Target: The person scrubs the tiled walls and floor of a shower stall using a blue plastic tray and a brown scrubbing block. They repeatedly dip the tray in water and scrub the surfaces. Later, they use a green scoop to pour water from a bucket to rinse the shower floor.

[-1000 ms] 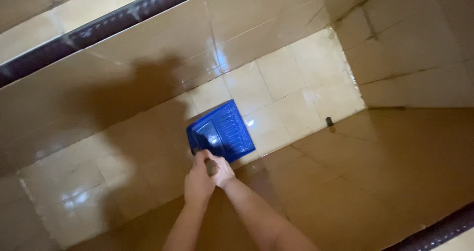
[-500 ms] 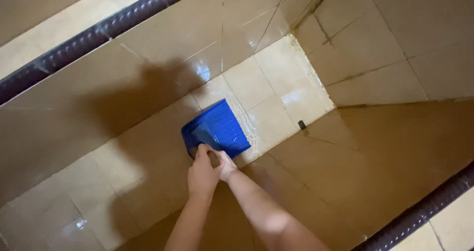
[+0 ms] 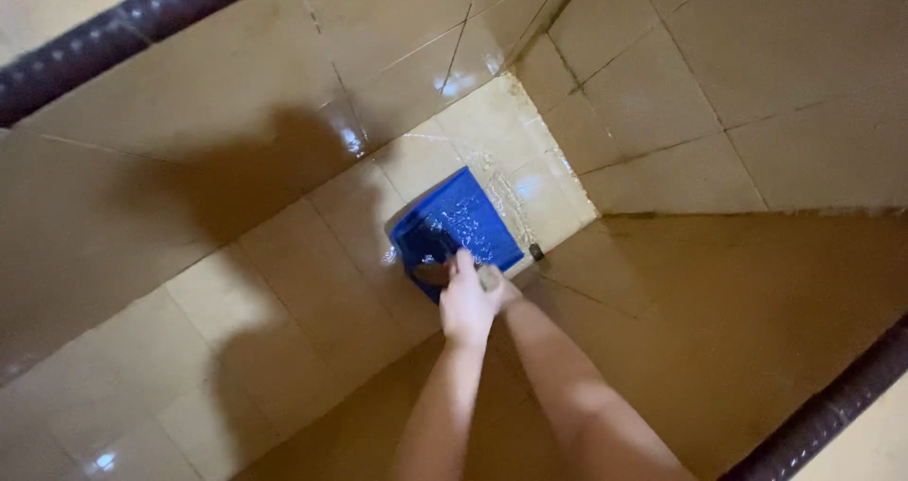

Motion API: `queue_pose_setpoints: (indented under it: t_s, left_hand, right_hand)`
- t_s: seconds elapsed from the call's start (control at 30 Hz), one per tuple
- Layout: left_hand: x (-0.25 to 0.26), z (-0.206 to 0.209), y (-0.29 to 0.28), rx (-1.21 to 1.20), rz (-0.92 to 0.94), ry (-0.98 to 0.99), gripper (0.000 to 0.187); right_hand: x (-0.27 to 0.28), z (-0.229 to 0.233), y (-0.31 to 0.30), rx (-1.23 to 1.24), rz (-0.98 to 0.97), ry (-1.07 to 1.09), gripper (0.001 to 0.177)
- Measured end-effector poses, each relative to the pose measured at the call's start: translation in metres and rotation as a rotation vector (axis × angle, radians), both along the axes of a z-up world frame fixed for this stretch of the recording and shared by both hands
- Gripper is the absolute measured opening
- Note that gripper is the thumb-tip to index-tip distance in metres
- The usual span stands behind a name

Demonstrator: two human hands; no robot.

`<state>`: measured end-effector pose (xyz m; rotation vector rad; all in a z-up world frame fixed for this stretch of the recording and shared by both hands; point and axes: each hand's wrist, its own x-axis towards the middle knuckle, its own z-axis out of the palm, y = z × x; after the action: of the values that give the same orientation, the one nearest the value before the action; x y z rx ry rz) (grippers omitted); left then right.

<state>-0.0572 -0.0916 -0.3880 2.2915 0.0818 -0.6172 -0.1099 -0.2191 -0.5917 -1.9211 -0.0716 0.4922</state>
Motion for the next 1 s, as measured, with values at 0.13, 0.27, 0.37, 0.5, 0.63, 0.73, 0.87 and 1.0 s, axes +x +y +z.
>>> queue_pose_setpoints:
  t_s: [0.13,0.27,0.37,0.5,0.63,0.73,0.87,1.0]
  left_hand:
    - [0.053,0.012,-0.017,0.046,-0.006,-0.027,0.059]
    - [0.055,0.015,0.007,-0.06,0.018,-0.082,0.051]
    - [0.036,0.025,0.039,-0.079,0.068,-0.027,0.044]
    - [0.02,0.035,0.096,0.001,0.066,0.037,0.037]
    - [0.02,0.07,0.155,0.055,0.039,-0.027,0.043]
    - [0.007,0.071,0.205,0.08,0.033,-0.113,0.048]
    - [-0.003,0.068,0.256,0.15,0.046,-0.047,0.05]
    - [-0.01,0.058,0.27,0.224,0.061,0.079,0.052]
  right_hand:
    - [0.021,0.023,-0.012,-0.104,0.023,-0.008,0.048]
    - [0.042,0.051,0.005,-0.253,0.034,-0.054,0.056]
    - [0.051,0.081,0.044,-0.344,0.07,-0.083,0.062]
    - [0.073,0.174,0.108,-0.6,0.208,0.381,0.072]
    - [0.031,0.049,0.168,-0.623,0.326,-0.28,0.057]
    - [0.032,0.072,0.229,-0.439,0.183,-0.106,0.05]
    - [0.037,0.154,0.285,-0.175,0.005,0.143,0.041]
    - [0.023,0.152,0.298,-0.036,-0.051,0.171,0.032]
